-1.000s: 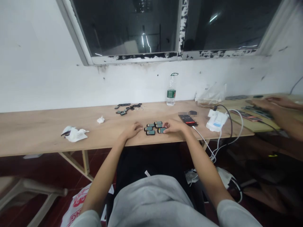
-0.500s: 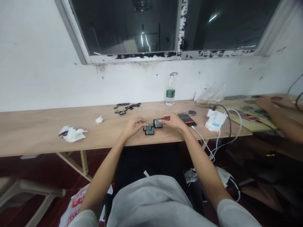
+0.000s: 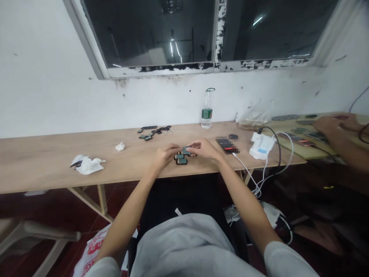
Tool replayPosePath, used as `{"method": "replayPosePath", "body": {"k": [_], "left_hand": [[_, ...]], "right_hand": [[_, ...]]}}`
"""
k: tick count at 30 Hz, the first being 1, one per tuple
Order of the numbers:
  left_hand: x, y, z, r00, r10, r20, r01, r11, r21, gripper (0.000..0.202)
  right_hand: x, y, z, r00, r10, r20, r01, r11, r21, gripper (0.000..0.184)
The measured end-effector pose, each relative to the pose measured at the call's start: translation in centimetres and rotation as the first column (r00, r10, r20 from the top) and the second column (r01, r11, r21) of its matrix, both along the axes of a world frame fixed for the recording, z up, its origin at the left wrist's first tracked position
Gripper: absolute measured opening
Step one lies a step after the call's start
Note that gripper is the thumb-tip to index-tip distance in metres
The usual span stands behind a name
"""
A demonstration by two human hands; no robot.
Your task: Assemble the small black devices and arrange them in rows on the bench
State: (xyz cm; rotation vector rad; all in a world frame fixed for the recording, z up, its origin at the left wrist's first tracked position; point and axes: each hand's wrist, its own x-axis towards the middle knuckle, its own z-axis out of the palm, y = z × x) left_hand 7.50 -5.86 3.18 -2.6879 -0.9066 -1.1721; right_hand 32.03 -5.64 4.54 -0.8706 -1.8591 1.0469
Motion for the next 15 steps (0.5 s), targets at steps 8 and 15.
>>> {"method": "replayPosePath", "body": {"k": [8,15], "left_hand": [[-0.57,-0.02,0.14,0.995,-0.080,-0.065,0.088,0.987,0.133,0.019],[-0.53,-0.46,0.60,0.992,-0.088,-0.093,0.098,0.989,0.108,0.016]], "right_hand": [[-0.16,0.61,-0.69,1.000,0.023,-0.002,-0.023,0.999,0.030,0.044],[-0.13,0.69,-0.77,0.997,0.071,-0.004,-0.071,0.997,0.038,0.037]]}}
